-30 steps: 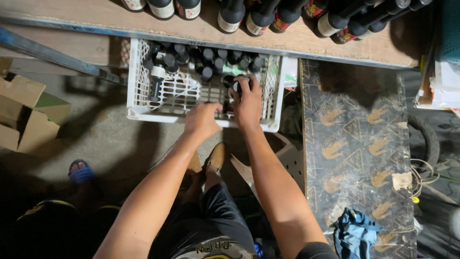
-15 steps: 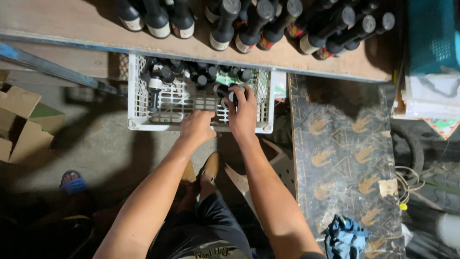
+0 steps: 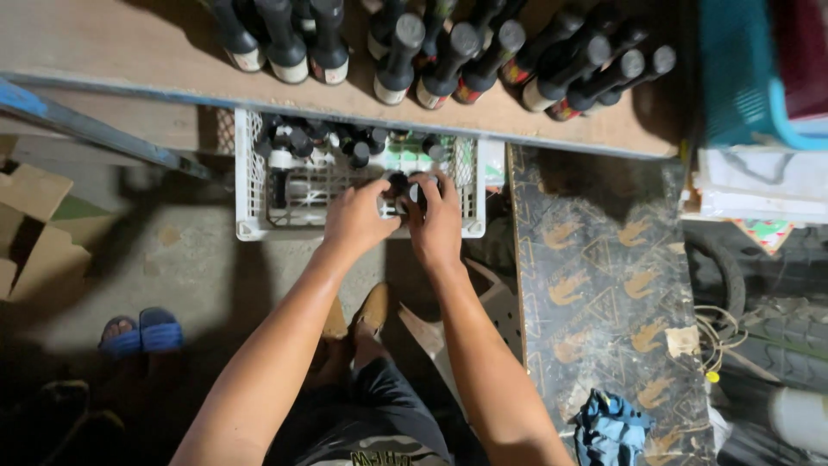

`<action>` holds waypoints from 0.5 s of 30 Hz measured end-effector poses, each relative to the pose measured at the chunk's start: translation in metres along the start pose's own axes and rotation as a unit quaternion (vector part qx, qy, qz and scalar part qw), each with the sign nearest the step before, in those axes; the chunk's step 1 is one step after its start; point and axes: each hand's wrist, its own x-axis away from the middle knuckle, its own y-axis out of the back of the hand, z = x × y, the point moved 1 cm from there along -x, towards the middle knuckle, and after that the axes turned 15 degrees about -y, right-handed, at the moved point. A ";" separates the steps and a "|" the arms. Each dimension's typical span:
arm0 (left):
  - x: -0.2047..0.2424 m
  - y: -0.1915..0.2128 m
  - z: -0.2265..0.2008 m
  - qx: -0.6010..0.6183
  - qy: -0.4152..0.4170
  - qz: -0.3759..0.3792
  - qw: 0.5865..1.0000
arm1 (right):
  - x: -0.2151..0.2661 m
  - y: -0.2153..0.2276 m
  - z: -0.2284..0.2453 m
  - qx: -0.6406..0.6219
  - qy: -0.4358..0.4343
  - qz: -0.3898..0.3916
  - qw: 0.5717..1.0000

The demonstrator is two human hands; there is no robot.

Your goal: The person takes small black bottles from a white plastic crate and places them onto a shelf above. They repeatedly reach into the crate, pick up bottles, and arrange them in rows on the shelf.

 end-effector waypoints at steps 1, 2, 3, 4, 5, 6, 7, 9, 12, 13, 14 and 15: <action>0.002 0.005 -0.004 -0.002 -0.004 -0.005 1.000 | 0.000 0.001 -0.003 -0.001 0.004 -0.005 1.000; 0.005 0.008 -0.008 0.012 -0.023 -0.026 0.999 | 0.001 0.003 -0.007 0.000 0.000 -0.006 1.000; 0.007 0.011 -0.013 0.026 -0.042 -0.047 0.998 | 0.002 0.004 -0.011 0.001 -0.005 -0.007 1.000; 0.007 0.013 -0.016 0.025 -0.045 -0.050 0.997 | 0.002 0.006 -0.011 0.000 -0.002 -0.010 1.000; 0.008 0.015 -0.019 0.035 -0.055 -0.053 0.996 | 0.001 0.007 -0.011 -0.003 -0.002 -0.012 1.000; 0.010 0.015 -0.021 0.045 -0.063 -0.056 0.995 | 0.002 0.008 -0.013 -0.006 -0.004 -0.013 1.000; 0.013 0.016 -0.027 0.044 -0.065 -0.057 0.995 | 0.006 0.013 -0.012 -0.006 -0.002 -0.015 1.000; 0.018 0.021 -0.042 0.072 -0.098 -0.092 0.988 | 0.011 0.026 -0.010 0.002 -0.015 -0.006 1.000; 0.022 0.019 -0.062 0.055 -0.141 -0.084 0.985 | 0.021 0.063 0.013 -0.015 -0.050 0.024 0.998; 0.023 0.020 -0.076 0.052 -0.148 -0.087 0.984 | 0.022 0.075 0.016 -0.017 -0.047 0.018 0.999; 0.024 0.021 -0.091 0.045 -0.173 -0.080 0.981 | 0.024 0.087 0.018 -0.009 -0.053 0.017 0.998; 0.024 0.021 -0.106 0.038 -0.199 -0.074 0.977 | 0.026 0.099 0.019 -0.001 -0.059 0.017 0.998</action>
